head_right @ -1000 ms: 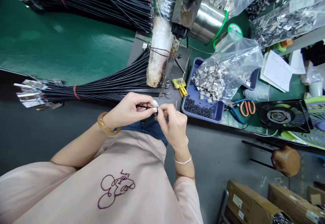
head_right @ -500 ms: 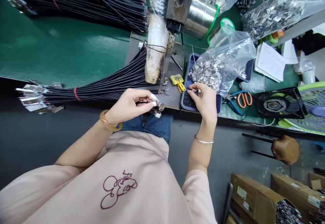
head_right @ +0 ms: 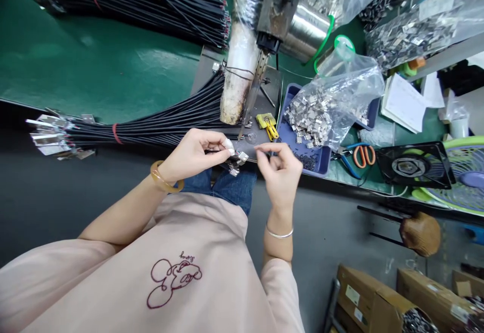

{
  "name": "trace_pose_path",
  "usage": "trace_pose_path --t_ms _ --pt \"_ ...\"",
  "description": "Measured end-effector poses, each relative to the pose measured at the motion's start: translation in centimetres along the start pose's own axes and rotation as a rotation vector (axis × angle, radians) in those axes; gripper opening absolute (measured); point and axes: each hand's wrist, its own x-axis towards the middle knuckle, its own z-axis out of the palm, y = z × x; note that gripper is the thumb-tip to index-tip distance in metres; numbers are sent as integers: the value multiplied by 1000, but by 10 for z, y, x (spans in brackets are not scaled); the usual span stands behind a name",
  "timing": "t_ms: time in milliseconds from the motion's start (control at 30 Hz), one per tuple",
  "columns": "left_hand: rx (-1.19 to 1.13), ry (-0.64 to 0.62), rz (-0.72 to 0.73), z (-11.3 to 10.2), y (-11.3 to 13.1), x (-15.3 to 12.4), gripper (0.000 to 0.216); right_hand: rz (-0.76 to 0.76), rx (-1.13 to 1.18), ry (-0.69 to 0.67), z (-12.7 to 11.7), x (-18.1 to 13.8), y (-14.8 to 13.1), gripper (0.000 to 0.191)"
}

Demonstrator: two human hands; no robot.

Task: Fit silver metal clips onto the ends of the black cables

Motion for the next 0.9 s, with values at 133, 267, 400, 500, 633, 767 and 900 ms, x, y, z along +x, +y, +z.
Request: trace_pose_path --t_ms 133,267,400,500,633,767,900 --pt "50 -46 11 -1 0 0 14 -59 -27 -47 19 -14 -4 9" --pt "97 -87 21 -2 1 1 14 -68 8 -102 23 -14 -2 9" --pt "101 -99 21 -4 2 1 12 6 154 -112 25 -11 2 7" --pt "73 -88 15 -4 2 1 11 14 310 36 24 -8 3 9" --pt "76 -78 19 -3 3 0 10 57 199 77 18 -8 3 12" --pt "89 -75 25 -3 2 1 10 44 109 -54 18 -12 2 12" --pt "84 -84 10 -3 2 1 10 34 107 -79 21 -14 1 9"
